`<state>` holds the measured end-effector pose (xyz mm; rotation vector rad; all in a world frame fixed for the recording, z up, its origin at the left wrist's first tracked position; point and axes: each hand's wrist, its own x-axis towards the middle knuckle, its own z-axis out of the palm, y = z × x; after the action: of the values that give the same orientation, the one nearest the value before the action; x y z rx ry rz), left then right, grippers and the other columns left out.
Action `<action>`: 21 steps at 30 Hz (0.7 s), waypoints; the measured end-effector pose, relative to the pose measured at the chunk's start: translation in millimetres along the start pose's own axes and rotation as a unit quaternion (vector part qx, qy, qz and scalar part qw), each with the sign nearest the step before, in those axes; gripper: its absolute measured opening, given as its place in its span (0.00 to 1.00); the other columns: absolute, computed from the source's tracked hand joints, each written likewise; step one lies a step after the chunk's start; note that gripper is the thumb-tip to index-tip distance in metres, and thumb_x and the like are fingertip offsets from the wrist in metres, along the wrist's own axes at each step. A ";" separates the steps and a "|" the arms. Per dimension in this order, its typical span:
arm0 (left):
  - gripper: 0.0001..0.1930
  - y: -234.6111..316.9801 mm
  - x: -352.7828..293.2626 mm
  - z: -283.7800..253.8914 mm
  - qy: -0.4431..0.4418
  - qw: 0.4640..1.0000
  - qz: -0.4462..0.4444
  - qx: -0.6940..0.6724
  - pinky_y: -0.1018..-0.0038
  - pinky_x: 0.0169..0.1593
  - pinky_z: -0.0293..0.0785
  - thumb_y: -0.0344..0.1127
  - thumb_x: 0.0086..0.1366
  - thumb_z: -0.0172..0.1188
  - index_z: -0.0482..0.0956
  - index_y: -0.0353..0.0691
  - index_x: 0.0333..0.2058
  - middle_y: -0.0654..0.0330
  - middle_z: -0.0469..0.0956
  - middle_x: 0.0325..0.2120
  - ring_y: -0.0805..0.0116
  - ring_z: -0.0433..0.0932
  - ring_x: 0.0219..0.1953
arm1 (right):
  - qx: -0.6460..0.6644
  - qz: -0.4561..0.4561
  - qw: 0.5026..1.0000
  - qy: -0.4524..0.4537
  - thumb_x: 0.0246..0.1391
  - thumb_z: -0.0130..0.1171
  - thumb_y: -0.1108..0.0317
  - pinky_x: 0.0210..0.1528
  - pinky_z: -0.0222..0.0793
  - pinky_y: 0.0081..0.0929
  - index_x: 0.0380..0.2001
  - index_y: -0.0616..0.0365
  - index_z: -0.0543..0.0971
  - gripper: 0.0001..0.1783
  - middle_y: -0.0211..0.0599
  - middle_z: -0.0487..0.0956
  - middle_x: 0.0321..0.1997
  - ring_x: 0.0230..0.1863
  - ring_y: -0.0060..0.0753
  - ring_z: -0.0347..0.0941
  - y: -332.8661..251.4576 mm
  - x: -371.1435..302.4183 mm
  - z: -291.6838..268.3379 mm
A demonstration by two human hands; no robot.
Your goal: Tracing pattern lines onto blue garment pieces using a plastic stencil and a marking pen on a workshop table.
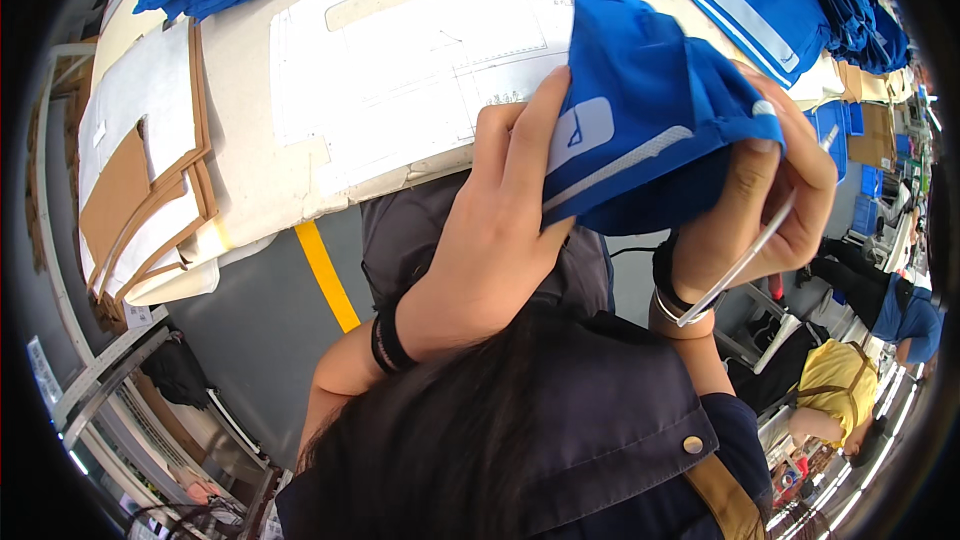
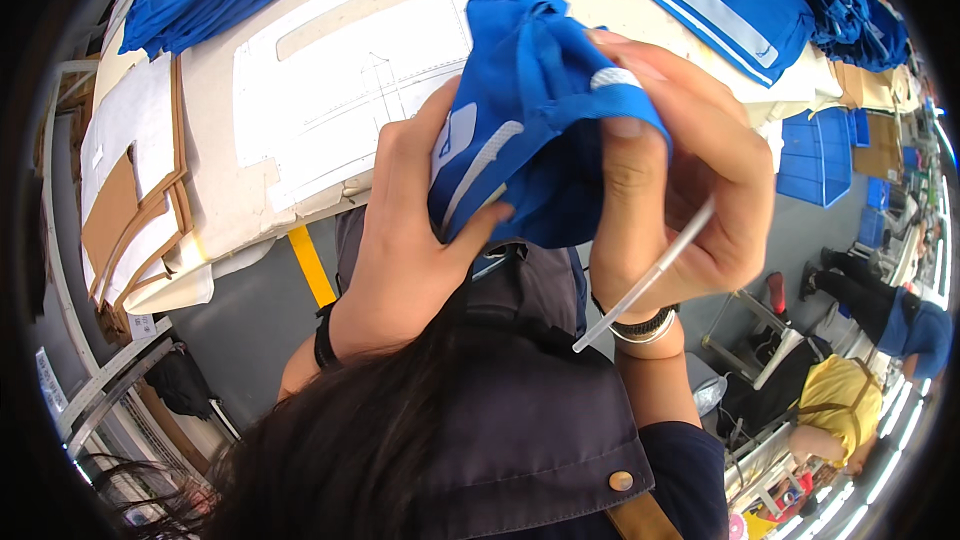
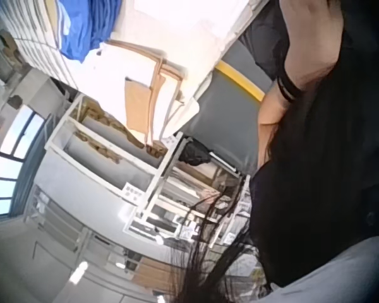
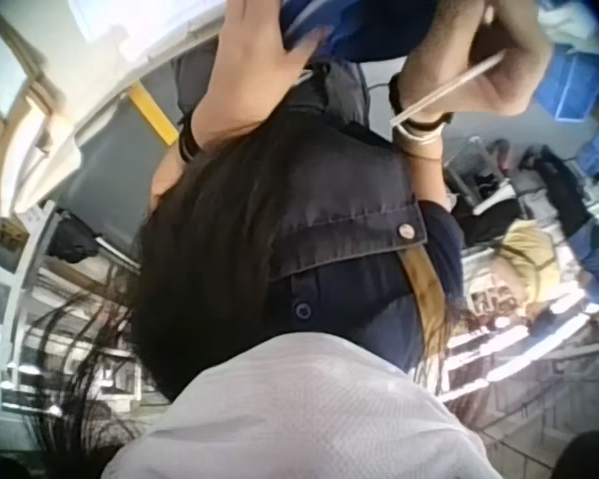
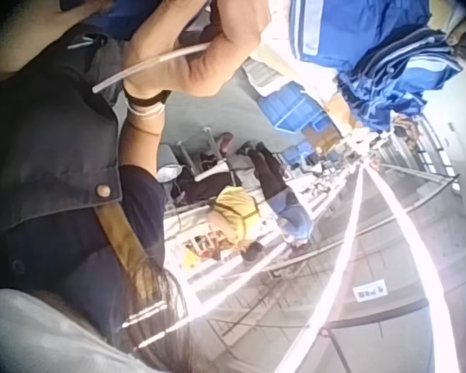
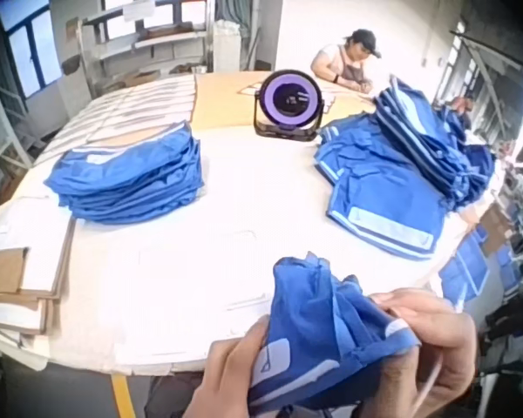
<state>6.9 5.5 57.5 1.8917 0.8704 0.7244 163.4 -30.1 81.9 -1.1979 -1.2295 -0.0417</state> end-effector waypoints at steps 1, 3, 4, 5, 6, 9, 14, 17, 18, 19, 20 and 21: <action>0.46 1.1 1.7 1.4 -0.004 1.000 -0.009 0.010 0.62 0.44 0.74 0.10 0.43 0.58 0.57 0.41 0.64 0.47 0.61 0.48 0.44 0.73 0.44 | -0.055 -0.010 0.998 0.015 0.61 0.54 0.73 0.52 0.72 0.36 0.39 0.67 0.74 0.07 0.56 0.80 0.41 0.44 0.42 0.78 -2.0 2.2 -2.5; 0.46 -1.0 5.9 2.6 0.024 0.999 -0.010 0.040 0.62 0.42 0.74 0.09 0.42 0.56 0.57 0.40 0.63 0.47 0.61 0.47 0.44 0.73 0.42 | -0.095 -0.056 0.993 0.053 0.62 0.52 0.76 0.50 0.75 0.35 0.38 0.69 0.74 0.06 0.57 0.80 0.40 0.41 0.41 0.79 -2.2 5.0 -11.0; 0.46 -3.3 8.2 3.4 0.051 0.996 -0.011 0.074 0.62 0.41 0.74 0.07 0.41 0.55 0.58 0.39 0.63 0.47 0.61 0.46 0.44 0.74 0.41 | -0.130 -0.052 0.987 0.073 0.60 0.53 0.77 0.49 0.74 0.33 0.39 0.68 0.74 0.06 0.55 0.80 0.39 0.41 0.40 0.79 -4.9 5.7 -14.8; 0.46 -5.1 9.9 4.3 0.079 0.991 -0.012 0.108 0.62 0.40 0.75 0.06 0.40 0.53 0.59 0.38 0.63 0.48 0.61 0.46 0.44 0.74 0.40 | -0.166 -0.049 0.980 0.093 0.59 0.54 0.77 0.48 0.74 0.31 0.40 0.66 0.74 0.06 0.54 0.80 0.37 0.40 0.40 0.78 -9.7 5.0 -19.1; 0.47 -4.4 12.2 4.9 0.108 0.988 -0.009 0.114 0.60 0.39 0.75 0.05 0.38 0.54 0.60 0.38 0.62 0.48 0.62 0.47 0.43 0.74 0.40 | -0.204 -0.046 0.971 0.114 0.60 0.54 0.76 0.46 0.75 0.31 0.40 0.66 0.74 0.06 0.54 0.80 0.37 0.38 0.39 0.78 -11.6 2.8 -23.5; 0.47 4.8 15.0 6.0 0.125 0.983 -0.013 0.137 0.62 0.38 0.75 0.05 0.37 0.56 0.62 0.38 0.61 0.49 0.62 0.48 0.46 0.75 0.40 | -0.163 -0.057 0.982 0.082 0.59 0.55 0.76 0.47 0.74 0.34 0.40 0.65 0.74 0.07 0.55 0.79 0.38 0.38 0.40 0.78 -14.2 -5.2 -44.0; 0.38 1.4 23.2 7.1 0.119 0.976 0.180 0.038 0.69 0.41 0.74 0.09 0.39 0.59 0.70 0.35 0.55 0.51 0.68 0.46 0.54 0.74 0.41 | -0.166 -0.049 0.984 -0.047 0.54 0.61 0.76 0.46 0.71 0.30 0.40 0.62 0.76 0.10 0.53 0.80 0.41 0.40 0.41 0.78 -19.2 4.4 -40.7; 0.25 -4.5 29.8 1.1 0.119 0.958 0.260 0.001 0.71 0.45 0.77 0.11 0.43 0.59 0.77 0.30 0.44 0.49 0.75 0.43 0.55 0.77 0.43 | -0.108 -0.060 0.986 -0.111 0.48 0.65 0.74 0.41 0.69 0.27 0.36 0.61 0.79 0.10 0.51 0.82 0.38 0.35 0.37 0.77 -14.2 6.5 -30.7; 0.22 -5.6 36.3 -2.3 0.108 0.946 0.306 -0.004 0.70 0.47 0.77 0.12 0.45 0.58 0.76 0.30 0.43 0.47 0.76 0.44 0.54 0.78 0.45 | -0.099 -0.068 0.984 -0.135 0.47 0.66 0.72 0.39 0.68 0.26 0.35 0.61 0.79 0.10 0.50 0.82 0.37 0.33 0.36 0.75 -14.4 10.8 -33.3; 0.19 -5.4 39.9 -6.4 0.097 0.931 0.351 -0.008 0.69 0.48 0.77 0.13 0.47 0.58 0.76 0.30 0.41 0.45 0.77 0.44 0.53 0.79 0.47 | -0.090 -0.076 0.980 -0.158 0.46 0.66 0.71 0.37 0.67 0.25 0.33 0.61 0.80 0.10 0.49 0.83 0.35 0.31 0.34 0.74 -13.6 13.7 -35.6; 0.12 -4.5 40.7 -12.7 0.066 0.933 0.354 -0.027 0.65 0.51 0.77 0.17 0.53 0.59 0.75 0.30 0.38 0.44 0.79 0.42 0.51 0.80 0.47 | -0.051 -0.064 0.986 -0.144 0.46 0.66 0.69 0.33 0.64 0.24 0.32 0.61 0.80 0.10 0.48 0.83 0.33 0.28 0.32 0.71 -11.1 14.9 -36.9; 0.12 -6.9 37.4 -18.4 0.066 0.933 0.353 -0.023 0.65 0.51 0.77 0.17 0.53 0.59 0.75 0.30 0.38 0.44 0.79 0.42 0.51 0.80 0.47 | -0.010 -0.041 0.989 -0.142 0.44 0.66 0.70 0.32 0.63 0.23 0.31 0.63 0.81 0.10 0.47 0.83 0.32 0.27 0.31 0.69 -10.4 16.6 -35.7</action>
<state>12.5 46.8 63.9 2.1353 0.2145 1.2969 188.6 -51.1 106.2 -1.1977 -1.5304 0.0576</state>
